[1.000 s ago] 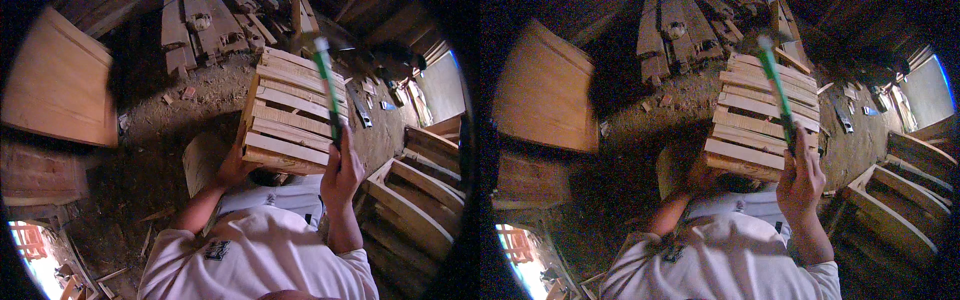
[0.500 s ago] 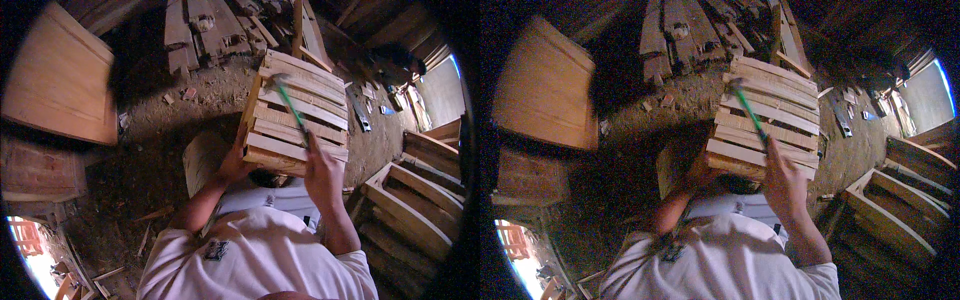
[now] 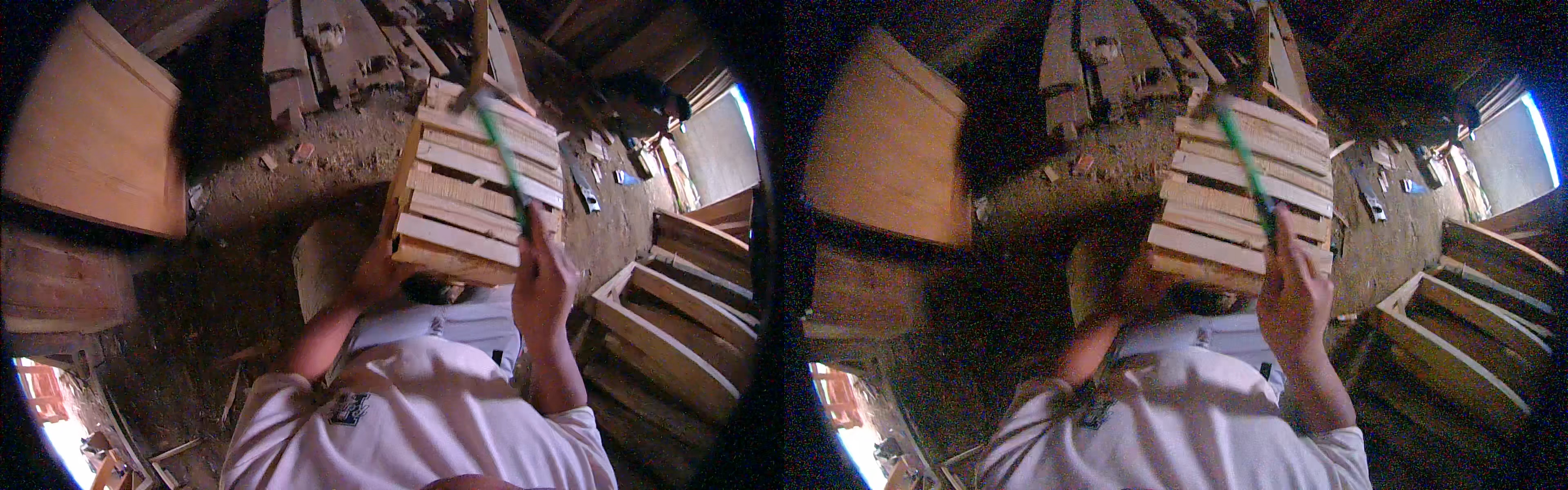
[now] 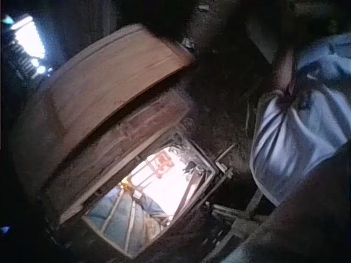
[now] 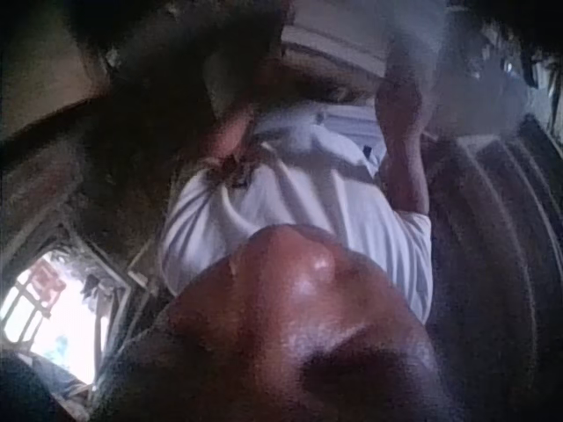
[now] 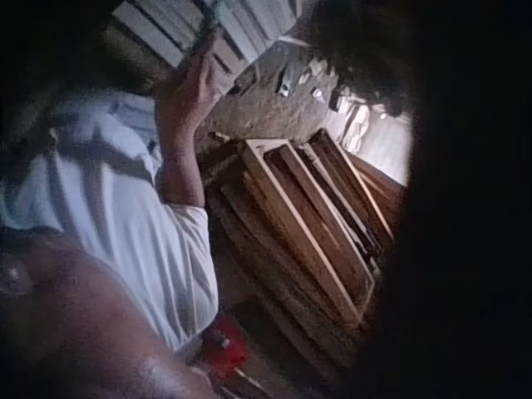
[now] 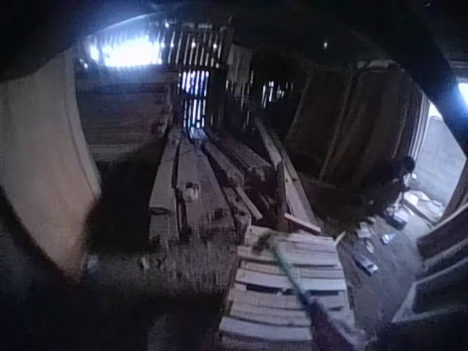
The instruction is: The person is hammering nails into a wooden crate while sitting on the floor. They repeatedly pick up nails and hammer them into the slats of the crate.
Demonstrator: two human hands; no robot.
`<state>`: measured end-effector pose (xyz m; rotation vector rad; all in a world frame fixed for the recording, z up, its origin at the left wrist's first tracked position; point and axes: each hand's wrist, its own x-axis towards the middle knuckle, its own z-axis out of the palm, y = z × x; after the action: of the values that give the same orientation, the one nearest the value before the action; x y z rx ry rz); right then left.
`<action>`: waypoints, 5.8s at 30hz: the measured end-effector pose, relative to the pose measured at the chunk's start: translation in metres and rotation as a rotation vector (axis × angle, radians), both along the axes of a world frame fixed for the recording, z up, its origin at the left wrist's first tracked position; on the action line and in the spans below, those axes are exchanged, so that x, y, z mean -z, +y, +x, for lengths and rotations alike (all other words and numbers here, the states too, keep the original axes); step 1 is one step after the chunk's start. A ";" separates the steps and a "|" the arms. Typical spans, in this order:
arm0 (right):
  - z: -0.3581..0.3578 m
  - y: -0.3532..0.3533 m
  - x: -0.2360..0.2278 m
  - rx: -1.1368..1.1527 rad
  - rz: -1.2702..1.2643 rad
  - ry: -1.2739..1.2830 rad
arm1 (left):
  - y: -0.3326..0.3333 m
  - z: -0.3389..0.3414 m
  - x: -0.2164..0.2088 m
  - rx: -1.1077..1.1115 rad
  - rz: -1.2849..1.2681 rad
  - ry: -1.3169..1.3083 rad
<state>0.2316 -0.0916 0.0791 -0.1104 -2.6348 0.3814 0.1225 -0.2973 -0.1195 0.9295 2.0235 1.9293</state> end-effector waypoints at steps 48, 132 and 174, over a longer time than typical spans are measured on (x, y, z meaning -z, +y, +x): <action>0.003 -0.017 0.014 0.106 -0.044 -0.296 | 0.001 -0.007 0.000 0.000 -0.205 0.016; 0.003 0.418 0.503 0.833 -0.267 -0.299 | 0.131 -0.045 -0.149 -0.075 -0.711 0.775; 0.035 0.187 0.068 0.080 -1.136 0.311 | 0.127 -0.042 -0.141 -0.094 -0.575 0.726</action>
<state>0.2669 0.0956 0.0106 -0.4624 -1.8062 1.6477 0.0807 -0.1705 0.0212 1.5084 2.8102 0.9615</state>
